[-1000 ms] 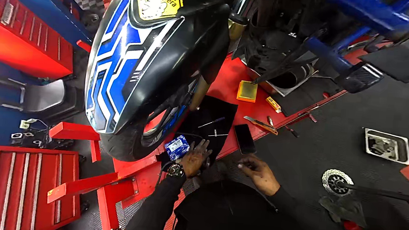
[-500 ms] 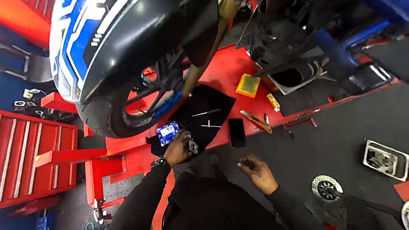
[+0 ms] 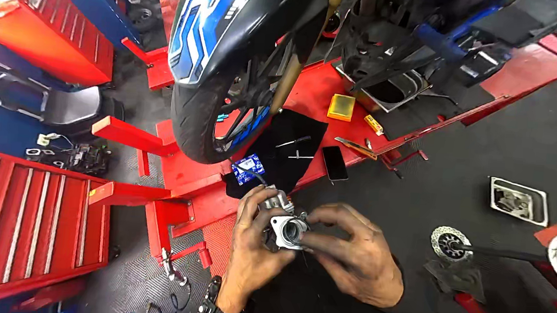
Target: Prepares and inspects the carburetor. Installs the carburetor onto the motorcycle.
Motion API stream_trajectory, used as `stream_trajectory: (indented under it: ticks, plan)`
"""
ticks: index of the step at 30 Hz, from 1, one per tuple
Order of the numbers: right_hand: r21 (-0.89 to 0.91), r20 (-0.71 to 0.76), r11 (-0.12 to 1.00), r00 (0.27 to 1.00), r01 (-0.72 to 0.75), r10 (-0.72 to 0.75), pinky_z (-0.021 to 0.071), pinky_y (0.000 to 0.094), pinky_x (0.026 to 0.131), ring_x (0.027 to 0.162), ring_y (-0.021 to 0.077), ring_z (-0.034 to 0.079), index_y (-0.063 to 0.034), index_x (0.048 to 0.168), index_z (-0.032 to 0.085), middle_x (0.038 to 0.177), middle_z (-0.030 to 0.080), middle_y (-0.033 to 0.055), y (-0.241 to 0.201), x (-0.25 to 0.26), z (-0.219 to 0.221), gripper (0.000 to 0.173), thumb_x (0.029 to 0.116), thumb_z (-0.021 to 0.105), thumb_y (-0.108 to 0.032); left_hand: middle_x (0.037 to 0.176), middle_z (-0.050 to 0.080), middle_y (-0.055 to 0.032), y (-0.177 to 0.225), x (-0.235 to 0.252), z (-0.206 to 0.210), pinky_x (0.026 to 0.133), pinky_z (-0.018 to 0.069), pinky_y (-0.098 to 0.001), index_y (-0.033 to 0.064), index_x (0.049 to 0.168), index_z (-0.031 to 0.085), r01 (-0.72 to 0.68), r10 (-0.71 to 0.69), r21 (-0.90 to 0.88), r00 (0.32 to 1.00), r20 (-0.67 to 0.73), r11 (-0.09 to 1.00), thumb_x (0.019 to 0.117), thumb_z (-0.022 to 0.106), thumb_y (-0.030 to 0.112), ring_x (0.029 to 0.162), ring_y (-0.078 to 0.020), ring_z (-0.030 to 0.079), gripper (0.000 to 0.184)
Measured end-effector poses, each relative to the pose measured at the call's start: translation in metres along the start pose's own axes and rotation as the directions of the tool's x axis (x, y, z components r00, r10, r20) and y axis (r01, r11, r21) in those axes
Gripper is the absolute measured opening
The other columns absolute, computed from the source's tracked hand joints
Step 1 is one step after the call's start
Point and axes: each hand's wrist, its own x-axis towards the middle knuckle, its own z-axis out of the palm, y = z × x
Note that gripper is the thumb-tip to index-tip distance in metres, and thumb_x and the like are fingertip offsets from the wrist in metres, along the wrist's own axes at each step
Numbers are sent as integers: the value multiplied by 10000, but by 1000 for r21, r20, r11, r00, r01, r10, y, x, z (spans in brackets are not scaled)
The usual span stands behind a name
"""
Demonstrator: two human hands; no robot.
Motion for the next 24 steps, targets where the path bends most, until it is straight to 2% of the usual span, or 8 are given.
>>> stream_trajectory:
  ticks: [3, 6, 10, 14, 16, 20, 22, 24]
  plan:
    - [-83, 89, 996, 995, 41, -34, 576, 392, 966, 1169, 214, 644, -214, 1095, 775, 1160, 702, 58, -25, -10, 10, 160, 966, 681, -199, 1456, 556, -50, 15, -21, -15, 1112, 494, -514, 232, 1081, 738, -12, 13, -33, 1000, 14, 999, 664, 916, 347, 1427, -323, 442, 468]
    - [-136, 136, 990, 990, 48, -29, 556, 408, 989, 1222, 244, 620, -211, 1115, 774, 1222, 692, 82, -47, -26, 11, 186, 960, 672, -208, 1449, 563, -40, 21, -41, -23, 1112, 493, -501, 233, 1061, 749, 24, -21, -45, 998, 54, 999, 652, 908, 350, 1423, -305, 449, 454]
    - [-169, 132, 986, 991, 11, 11, 560, 415, 998, 1243, 255, 609, -210, 1116, 764, 1255, 676, 88, -62, -43, 12, 177, 969, 669, -230, 1460, 549, -39, 28, -56, -22, 1110, 497, -501, 229, 1052, 750, 43, -37, -74, 996, 79, 996, 642, 912, 350, 1431, -303, 439, 458]
    - [-42, 44, 996, 996, -75, 77, 587, 379, 953, 1176, 202, 639, -201, 1241, 721, 1283, 657, 78, -69, -57, 4, 269, 983, 680, -266, 1465, 549, -37, 38, -61, -13, 1122, 490, -505, 233, 1044, 751, 26, -18, -99, 996, 82, 995, 635, 921, 339, 1437, -312, 431, 456]
    - [108, -7, 971, 977, -212, 214, 620, 350, 878, 1079, 163, 672, -140, 1266, 691, 1268, 654, 67, -71, -62, -3, 307, 997, 677, -288, 1464, 550, -33, 47, -61, -5, 1121, 488, -503, 241, 1051, 749, 27, -17, -107, 996, 90, 994, 643, 928, 354, 1434, -306, 436, 460]
    - [324, 97, 740, 799, -589, 593, 633, 298, 708, 893, 126, 692, -175, 1221, 704, 1101, 684, -21, -69, -69, -26, 255, 999, 657, -293, 1476, 542, -27, 57, -58, 17, 1083, 531, -473, 245, 1046, 765, 32, -13, -113, 986, 164, 993, 651, 925, 351, 1434, -288, 441, 439]
    - [312, 217, 634, 703, -708, 678, 617, 268, 683, 847, 95, 684, -202, 1174, 726, 1031, 695, -45, -65, -78, -39, 224, 974, 693, -295, 1454, 558, 0, 58, -62, 32, 1036, 555, -433, 247, 1040, 766, 78, -39, -157, 972, 233, 985, 652, 918, 360, 1403, -257, 471, 432]
    - [291, 337, 532, 606, -795, 720, 598, 254, 669, 787, 81, 681, -197, 1184, 721, 974, 714, -45, -61, -86, -53, 246, 963, 712, -304, 1435, 577, 4, 59, -70, 47, 1059, 539, -450, 228, 1054, 767, 106, -50, -175, 953, 300, 979, 668, 914, 363, 1401, -254, 478, 435]
